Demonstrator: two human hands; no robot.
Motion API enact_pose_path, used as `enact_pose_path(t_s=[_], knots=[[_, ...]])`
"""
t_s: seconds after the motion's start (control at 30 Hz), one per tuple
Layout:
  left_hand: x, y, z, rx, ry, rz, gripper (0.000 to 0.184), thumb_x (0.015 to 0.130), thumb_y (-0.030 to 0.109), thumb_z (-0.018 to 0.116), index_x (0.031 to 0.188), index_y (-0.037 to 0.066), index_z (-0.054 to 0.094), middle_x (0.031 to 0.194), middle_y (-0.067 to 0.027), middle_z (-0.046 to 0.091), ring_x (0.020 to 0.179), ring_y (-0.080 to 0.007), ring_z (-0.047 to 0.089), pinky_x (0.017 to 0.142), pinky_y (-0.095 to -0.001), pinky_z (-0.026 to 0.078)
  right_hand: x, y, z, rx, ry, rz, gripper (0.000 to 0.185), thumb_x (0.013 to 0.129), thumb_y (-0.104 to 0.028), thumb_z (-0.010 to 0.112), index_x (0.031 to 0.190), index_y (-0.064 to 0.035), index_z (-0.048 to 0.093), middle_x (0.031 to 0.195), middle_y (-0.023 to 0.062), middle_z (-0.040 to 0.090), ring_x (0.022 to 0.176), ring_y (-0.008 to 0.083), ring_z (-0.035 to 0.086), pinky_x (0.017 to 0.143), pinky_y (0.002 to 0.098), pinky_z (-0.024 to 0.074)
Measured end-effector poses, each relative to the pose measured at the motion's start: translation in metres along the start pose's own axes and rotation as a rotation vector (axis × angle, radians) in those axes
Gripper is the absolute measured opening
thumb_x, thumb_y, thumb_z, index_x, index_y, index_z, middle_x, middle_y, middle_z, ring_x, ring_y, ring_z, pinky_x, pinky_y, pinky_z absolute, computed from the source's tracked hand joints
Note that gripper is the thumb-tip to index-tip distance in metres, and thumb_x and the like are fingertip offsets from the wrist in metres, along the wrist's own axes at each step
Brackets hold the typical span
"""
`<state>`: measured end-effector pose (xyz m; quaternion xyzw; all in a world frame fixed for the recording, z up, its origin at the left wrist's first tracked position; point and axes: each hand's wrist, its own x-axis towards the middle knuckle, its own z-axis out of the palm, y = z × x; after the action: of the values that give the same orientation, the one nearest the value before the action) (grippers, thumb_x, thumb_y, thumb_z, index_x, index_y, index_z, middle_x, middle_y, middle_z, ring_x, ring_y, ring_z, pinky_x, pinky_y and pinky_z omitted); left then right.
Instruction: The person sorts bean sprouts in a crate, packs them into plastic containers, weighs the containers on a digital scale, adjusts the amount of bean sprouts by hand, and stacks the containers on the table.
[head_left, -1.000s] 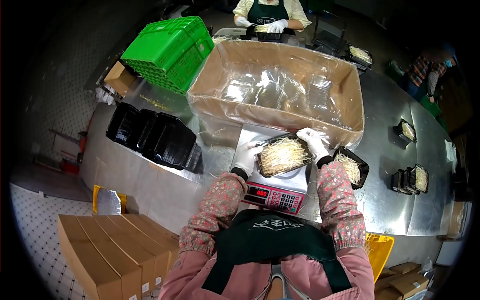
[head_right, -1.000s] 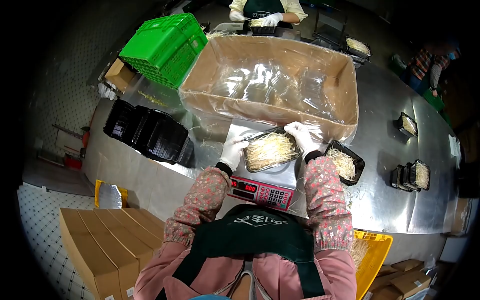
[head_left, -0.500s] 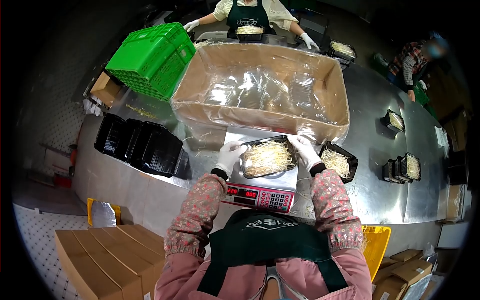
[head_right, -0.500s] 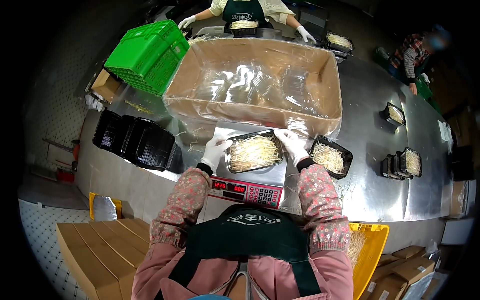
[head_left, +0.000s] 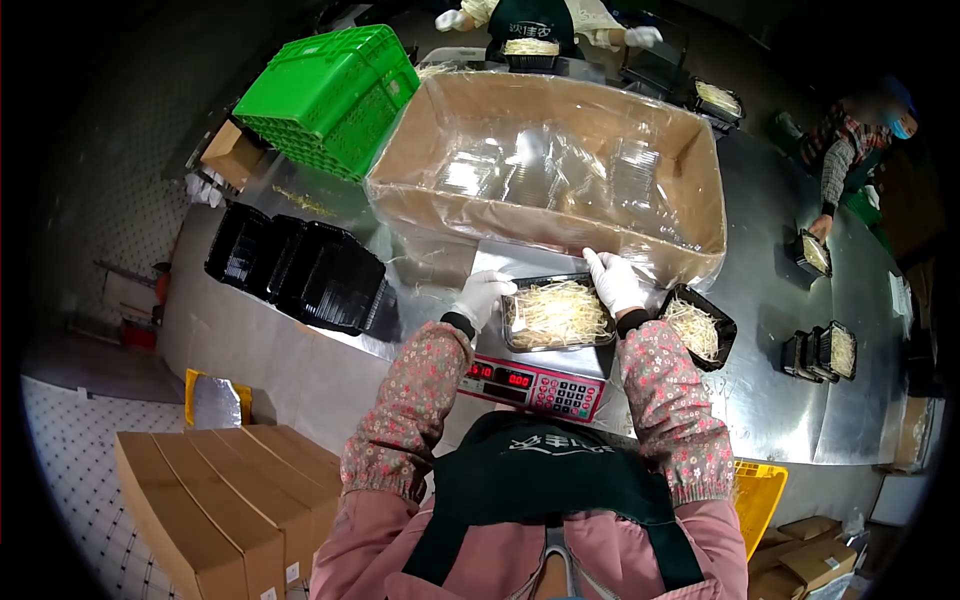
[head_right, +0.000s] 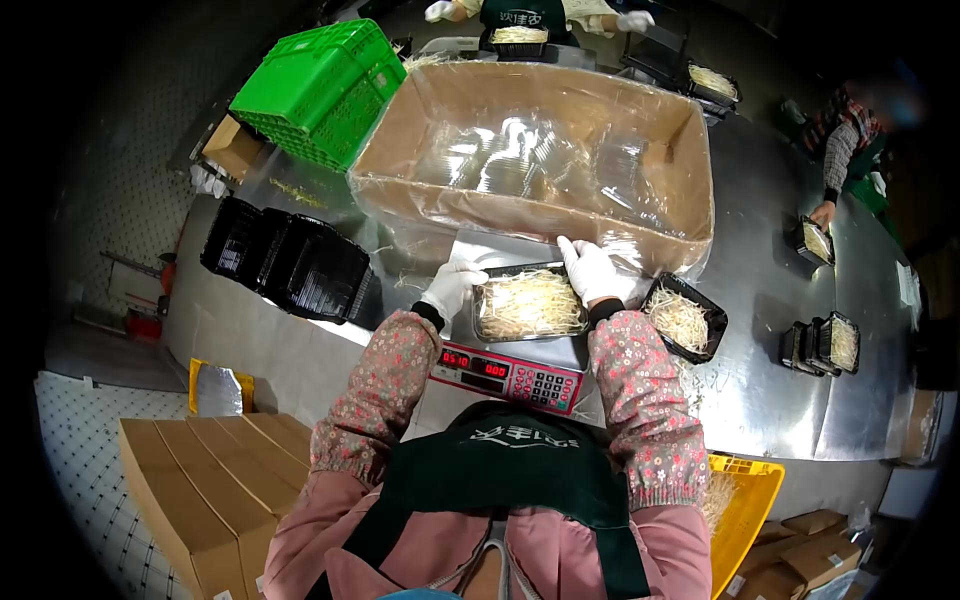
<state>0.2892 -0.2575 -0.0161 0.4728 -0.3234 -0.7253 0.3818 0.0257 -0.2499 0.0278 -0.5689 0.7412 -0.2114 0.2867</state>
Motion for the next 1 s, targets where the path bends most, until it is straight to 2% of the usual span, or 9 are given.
enact_pose_path(t_s=[0.17,0.3,0.37,0.43,0.5,0.67,0.8,0.9,1.0], knots=[[-0.025,0.014,0.015,0.222,0.071,0.06,0.014,0.08,0.009,0.07,0.094,0.005,0.067,0.084,-0.0004,0.065,0.063,-0.0075,0.056,0.057,-0.0215,0.046,0.001,0.007,0.007,0.192,0.087,-0.002,0.053,0.092,-0.052,0.048,0.085,-0.0036,0.068,0.08,0.0195,0.065,0.08,0.0342,0.062,0.076,0.0393,0.0461],[-0.049,0.015,0.011,0.152,0.112,-0.049,0.032,0.091,0.03,0.062,0.112,0.006,0.053,0.09,-0.0024,0.06,0.069,-0.0101,0.06,0.058,-0.0229,0.05,-0.006,0.039,0.007,0.556,0.089,-0.052,0.052,0.093,-0.05,0.049,0.09,-0.0011,0.066,0.081,0.0088,0.064,0.077,0.0186,0.057,0.073,0.0309,0.0437],[-0.073,0.012,0.007,0.169,0.098,-0.137,0.029,0.092,0.03,0.06,0.105,0.006,0.051,0.089,-0.0042,0.058,0.07,-0.0137,0.062,0.057,-0.0261,0.053,-0.044,0.035,-0.023,0.609,-0.084,0.013,0.043,0.092,-0.042,0.057,0.105,-0.0013,0.059,0.081,0.001,0.06,0.068,0.0096,0.055,0.058,0.0229,0.0422],[-0.102,0.013,0.018,0.129,0.003,-0.247,0.027,0.091,0.029,0.062,0.098,0.006,0.05,0.087,-0.0065,0.058,0.074,-0.0191,0.065,0.059,-0.0319,0.056,-0.07,0.026,-0.051,0.543,-0.384,0.249,0.037,0.091,-0.036,0.062,0.104,-0.0033,0.052,0.08,0.0033,0.061,0.057,0.011,0.059,0.045,0.0218,0.0459],[-0.115,0.005,0.027,-0.014,0.045,-0.303,0.021,0.09,0.021,0.064,0.095,0.005,0.051,0.085,-0.0095,0.058,0.08,-0.0253,0.067,0.061,-0.0362,0.058,-0.083,0.043,-0.038,0.772,-0.555,0.253,0.032,0.088,-0.03,0.066,0.099,-0.0068,0.048,0.078,0.0066,0.062,0.05,0.0162,0.063,0.037,0.0267,0.0501],[-0.112,-0.009,0.026,-0.066,-0.001,-0.185,0.016,0.09,0.015,0.063,0.092,0.004,0.052,0.087,-0.0102,0.059,0.079,-0.0255,0.067,0.066,-0.0379,0.059,-0.093,0.059,-0.029,1.081,-0.568,0.335,0.021,0.088,-0.017,0.066,0.095,-0.0083,0.048,0.073,0.011,0.063,0.06,0.0227,0.067,0.041,0.0317,0.0548],[-0.118,-0.019,0.045,-0.122,0.062,-0.168,0.017,0.091,0.014,0.06,0.096,0.001,0.05,0.089,-0.0116,0.059,0.079,-0.0254,0.067,0.069,-0.0393,0.059,-0.076,0.032,-0.021,1.146,-0.302,0.305,0.02,0.09,-0.024,0.063,0.096,-0.0079,0.054,0.086,0.0061,0.063,0.067,0.0166,0.065,0.056,0.0283,0.0549],[-0.131,-0.035,0.085,-0.213,0.025,-0.197,0.024,0.095,0.013,0.054,0.114,0.002,0.045,0.107,-0.0154,0.055,0.098,-0.0279,0.063,0.078,-0.0408,0.057,-0.052,0.01,-0.006,1.149,-0.283,0.17,0.03,0.091,-0.022,0.062,0.116,-0.0061,0.054,0.097,0.0024,0.062,0.08,0.011,0.062,0.066,0.0243,0.0513],[-0.141,-0.04,0.122,0.016,-0.402,-0.104,0.059,0.096,0.01,0.051,0.146,0.01,0.019,0.133,-0.0111,0.044,0.114,-0.0224,0.055,0.086,-0.0371,0.052,-0.021,-0.003,0.009,0.975,-0.39,-0.105,0.038,0.09,-0.013,0.061,0.127,-0.0054,0.052,0.104,-0.0007,0.063,0.087,0.0052,0.057,0.068,0.0188,0.0439]])
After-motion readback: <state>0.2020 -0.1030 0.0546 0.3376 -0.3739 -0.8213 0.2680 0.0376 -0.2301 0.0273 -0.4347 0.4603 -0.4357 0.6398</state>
